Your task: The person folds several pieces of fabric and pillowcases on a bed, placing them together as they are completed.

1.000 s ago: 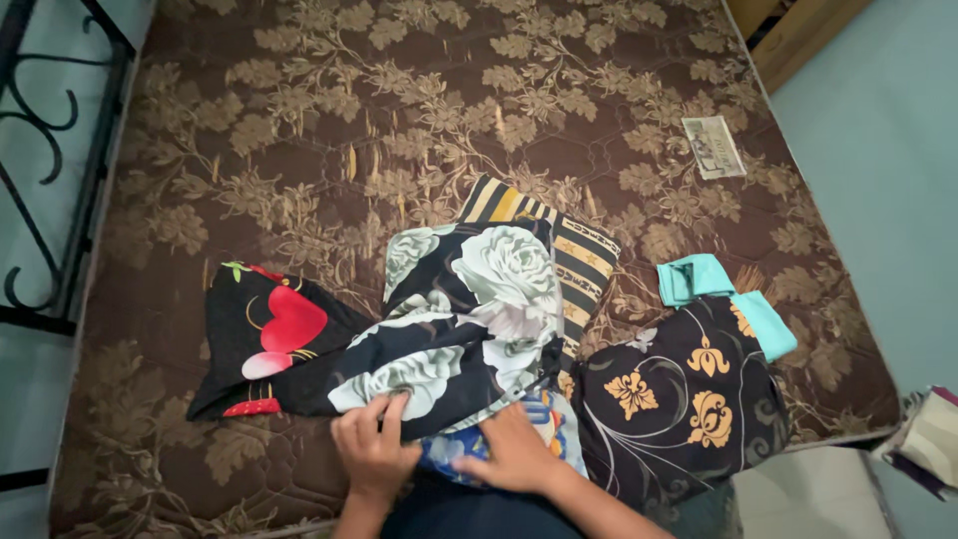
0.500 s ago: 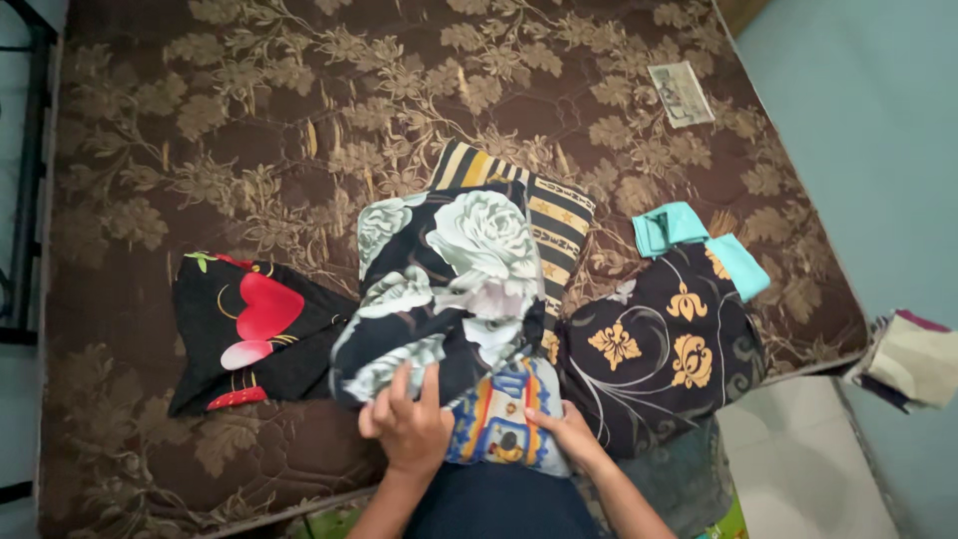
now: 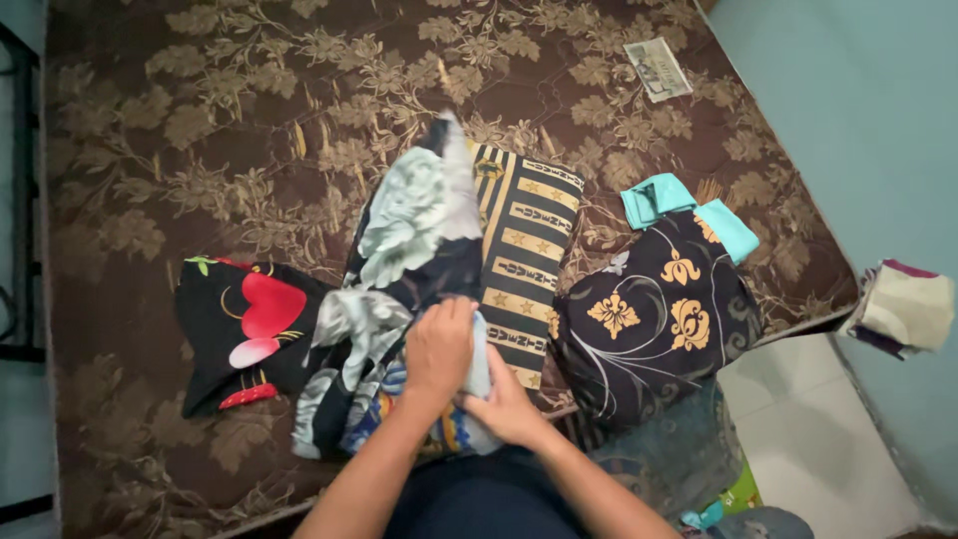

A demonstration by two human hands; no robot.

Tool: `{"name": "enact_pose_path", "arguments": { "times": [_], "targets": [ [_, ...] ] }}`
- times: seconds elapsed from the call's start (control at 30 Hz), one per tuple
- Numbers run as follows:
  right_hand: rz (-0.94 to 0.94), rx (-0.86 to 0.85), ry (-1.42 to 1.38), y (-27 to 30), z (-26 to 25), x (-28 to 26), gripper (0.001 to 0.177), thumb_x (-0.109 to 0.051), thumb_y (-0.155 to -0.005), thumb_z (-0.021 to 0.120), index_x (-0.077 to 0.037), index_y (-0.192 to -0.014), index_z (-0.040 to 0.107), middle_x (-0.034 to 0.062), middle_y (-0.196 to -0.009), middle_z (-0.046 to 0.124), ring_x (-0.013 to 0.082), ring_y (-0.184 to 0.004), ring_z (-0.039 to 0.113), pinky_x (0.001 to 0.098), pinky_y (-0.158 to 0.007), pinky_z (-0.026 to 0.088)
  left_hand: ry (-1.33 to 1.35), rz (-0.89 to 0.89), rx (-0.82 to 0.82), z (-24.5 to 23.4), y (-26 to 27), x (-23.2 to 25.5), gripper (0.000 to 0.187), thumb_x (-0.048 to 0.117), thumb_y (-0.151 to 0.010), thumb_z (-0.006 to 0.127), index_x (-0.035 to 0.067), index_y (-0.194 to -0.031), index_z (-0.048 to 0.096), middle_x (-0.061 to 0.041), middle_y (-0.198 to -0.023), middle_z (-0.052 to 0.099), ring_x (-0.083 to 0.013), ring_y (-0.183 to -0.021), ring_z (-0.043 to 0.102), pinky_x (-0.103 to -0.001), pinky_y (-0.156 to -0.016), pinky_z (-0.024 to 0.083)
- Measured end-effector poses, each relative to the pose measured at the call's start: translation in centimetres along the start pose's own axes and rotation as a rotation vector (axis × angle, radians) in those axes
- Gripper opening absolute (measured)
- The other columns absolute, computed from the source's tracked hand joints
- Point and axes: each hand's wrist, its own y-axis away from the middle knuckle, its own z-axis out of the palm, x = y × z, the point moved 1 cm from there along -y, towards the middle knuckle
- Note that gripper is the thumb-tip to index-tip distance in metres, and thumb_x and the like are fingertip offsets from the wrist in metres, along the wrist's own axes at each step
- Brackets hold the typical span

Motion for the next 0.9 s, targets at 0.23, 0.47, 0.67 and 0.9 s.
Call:
{"name": "enact_pose_path", "arguments": {
  "times": [0.23, 0.47, 0.67, 0.9],
  "targets": [
    [-0.036, 0.047, 0.006, -1.5, 2.5, -0.7, 0.066, 0.003, -0.081, 0.074, -0.001, -0.141, 0.047, 0.0102, -0.129, 0.062, 0.016, -0.12, 0.059, 0.0322, -0.103, 0.048, -0.24, -0.379, -0.02, -4.0, 3.6, -6.4, 0.048, 0.026, -0.07, 0.078, 0.005, -0.11, 0.061, -0.02, -0.107, 0.064, -0.0429, -0.097, 0.065, -0.051, -0.066, 0.054],
    [-0.083, 0.132, 0.071, -1.9, 5.6, -2.0, 0.061, -0.001, -0.079, 0.077, 0.0, -0.134, 0.05, 0.0134, -0.121, 0.067, 0.0173, -0.112, 0.063, 0.0313, -0.1, 0.05, -0.019, -0.372, 0.109, -1.2, 7.3, -12.0, 0.036, 0.017, -0.079, 0.074, 0.004, -0.11, 0.06, -0.017, -0.105, 0.064, -0.0397, -0.101, 0.064, -0.05, -0.083, 0.053],
    [-0.203, 0.212, 0.14, -2.2, 9.2, -3.6, 0.062, -0.004, -0.083, 0.078, 0.002, -0.138, 0.05, 0.0143, -0.125, 0.064, 0.02, -0.117, 0.061, 0.0334, -0.103, 0.049, 0.046, -0.315, 0.295, -5.8, 8.8, -10.4, 0.022, 0.009, -0.081, 0.068, 0.002, -0.102, 0.065, -0.018, -0.101, 0.066, -0.042, -0.095, 0.064, -0.05, -0.081, 0.052],
    [-0.697, -0.056, 0.543, -1.7, 13.3, -4.5, 0.07, -0.012, -0.084, 0.082, 0.002, -0.145, 0.05, 0.0205, -0.129, 0.063, 0.0308, -0.122, 0.063, 0.0394, -0.105, 0.051, 0.513, -0.356, 0.316, -11.0, 9.2, -11.2, 0.018, 0.007, -0.084, 0.058, 0.0, -0.098, 0.066, -0.021, -0.094, 0.07, -0.0424, -0.092, 0.068, -0.048, -0.082, 0.053]
  ]
}}
